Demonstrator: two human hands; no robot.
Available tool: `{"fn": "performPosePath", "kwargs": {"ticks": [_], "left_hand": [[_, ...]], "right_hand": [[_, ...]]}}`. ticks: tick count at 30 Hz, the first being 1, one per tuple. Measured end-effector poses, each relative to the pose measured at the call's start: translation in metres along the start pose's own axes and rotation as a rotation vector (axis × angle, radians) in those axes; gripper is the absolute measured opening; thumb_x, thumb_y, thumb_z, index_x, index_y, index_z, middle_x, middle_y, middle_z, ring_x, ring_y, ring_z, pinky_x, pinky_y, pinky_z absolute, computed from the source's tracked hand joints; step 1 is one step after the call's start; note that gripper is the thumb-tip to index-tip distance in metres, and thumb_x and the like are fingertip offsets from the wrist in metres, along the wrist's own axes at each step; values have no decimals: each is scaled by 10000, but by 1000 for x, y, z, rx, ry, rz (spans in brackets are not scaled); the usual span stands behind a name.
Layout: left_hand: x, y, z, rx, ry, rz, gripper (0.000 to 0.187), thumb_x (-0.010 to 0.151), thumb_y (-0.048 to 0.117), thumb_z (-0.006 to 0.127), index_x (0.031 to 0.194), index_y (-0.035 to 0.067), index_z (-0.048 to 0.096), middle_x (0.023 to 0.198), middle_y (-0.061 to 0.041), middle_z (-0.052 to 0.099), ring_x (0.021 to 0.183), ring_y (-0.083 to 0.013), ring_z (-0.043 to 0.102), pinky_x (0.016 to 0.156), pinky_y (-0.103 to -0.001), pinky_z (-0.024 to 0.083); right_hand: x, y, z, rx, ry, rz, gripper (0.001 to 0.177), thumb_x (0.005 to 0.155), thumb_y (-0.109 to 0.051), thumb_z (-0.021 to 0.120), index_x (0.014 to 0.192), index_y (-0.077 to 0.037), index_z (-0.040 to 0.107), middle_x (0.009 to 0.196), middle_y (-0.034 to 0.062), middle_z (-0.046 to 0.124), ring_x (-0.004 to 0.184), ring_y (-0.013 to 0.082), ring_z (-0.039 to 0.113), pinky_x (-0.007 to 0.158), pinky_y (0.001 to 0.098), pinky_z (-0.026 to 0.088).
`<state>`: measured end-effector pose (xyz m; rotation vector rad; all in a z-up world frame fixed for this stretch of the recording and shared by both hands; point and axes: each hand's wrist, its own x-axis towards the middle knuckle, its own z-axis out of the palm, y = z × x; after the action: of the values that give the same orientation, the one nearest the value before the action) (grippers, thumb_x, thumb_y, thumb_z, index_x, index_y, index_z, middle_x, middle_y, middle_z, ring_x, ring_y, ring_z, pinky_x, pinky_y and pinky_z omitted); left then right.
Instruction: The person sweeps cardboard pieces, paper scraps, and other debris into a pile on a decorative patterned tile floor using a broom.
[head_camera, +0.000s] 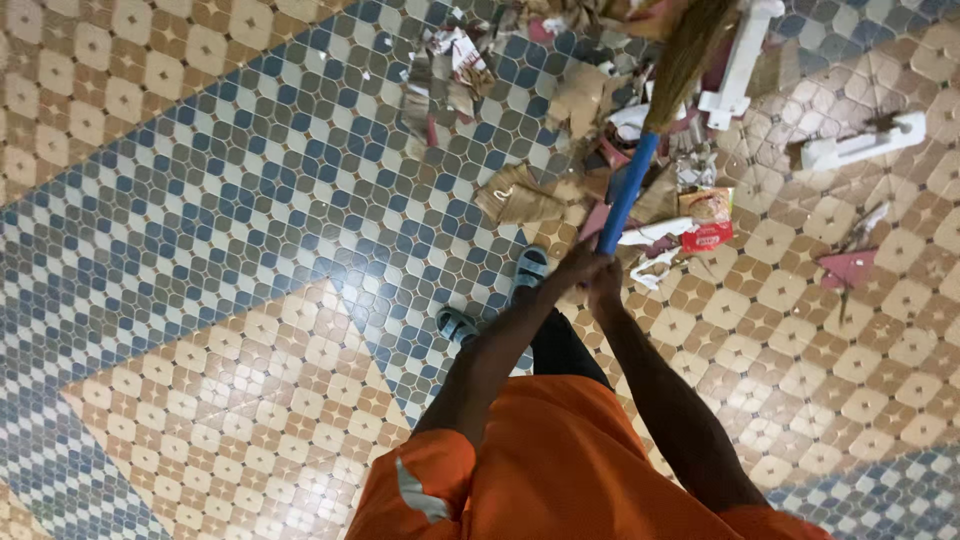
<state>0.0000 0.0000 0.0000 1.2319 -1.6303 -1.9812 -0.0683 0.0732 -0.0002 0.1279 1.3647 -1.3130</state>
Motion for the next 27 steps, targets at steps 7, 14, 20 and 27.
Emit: {"fn": "performPosePath", "kwargs": {"ticks": [7, 14, 20, 27], "left_hand": [[-145, -32, 21, -294, 319, -210, 655, 895, 278, 695, 1485, 65, 505, 1220, -168, 694, 1081, -251, 671, 896, -350, 541], [-219, -52, 0, -548, 853, -467, 508, 829, 254, 734, 1246, 38, 542, 1015, -163, 666, 879, -278, 673, 706, -417, 580], [-225, -74, -18, -927, 759, -949, 273, 923, 315, 587, 1072, 89, 616, 866, -129, 645, 721, -322, 650, 595, -485, 538], [-155, -84, 34, -453, 348, -827, 216, 807, 235, 733, 977, 110, 688, 855, -62, 681, 761, -236, 656, 679, -419, 549]], "right_hand": [[-96, 37, -1, -645, -300, 37, 176, 1015, -154, 594, 1133, -24, 575, 951, 88, 681, 844, 204, 656, 672, 349, 579], [-132, 84, 29, -885, -638, 328, 167, 1022, -162, 571, 1102, -15, 580, 894, 96, 666, 764, 209, 640, 607, 344, 549], [-132, 103, 42, -1052, -682, 513, 173, 1029, -170, 549, 1070, -6, 585, 836, 104, 652, 683, 215, 624, 542, 339, 518], [-104, 60, -4, -897, -131, 673, 196, 1037, -180, 523, 1034, 4, 591, 769, 112, 634, 590, 221, 605, 467, 334, 482]]}}
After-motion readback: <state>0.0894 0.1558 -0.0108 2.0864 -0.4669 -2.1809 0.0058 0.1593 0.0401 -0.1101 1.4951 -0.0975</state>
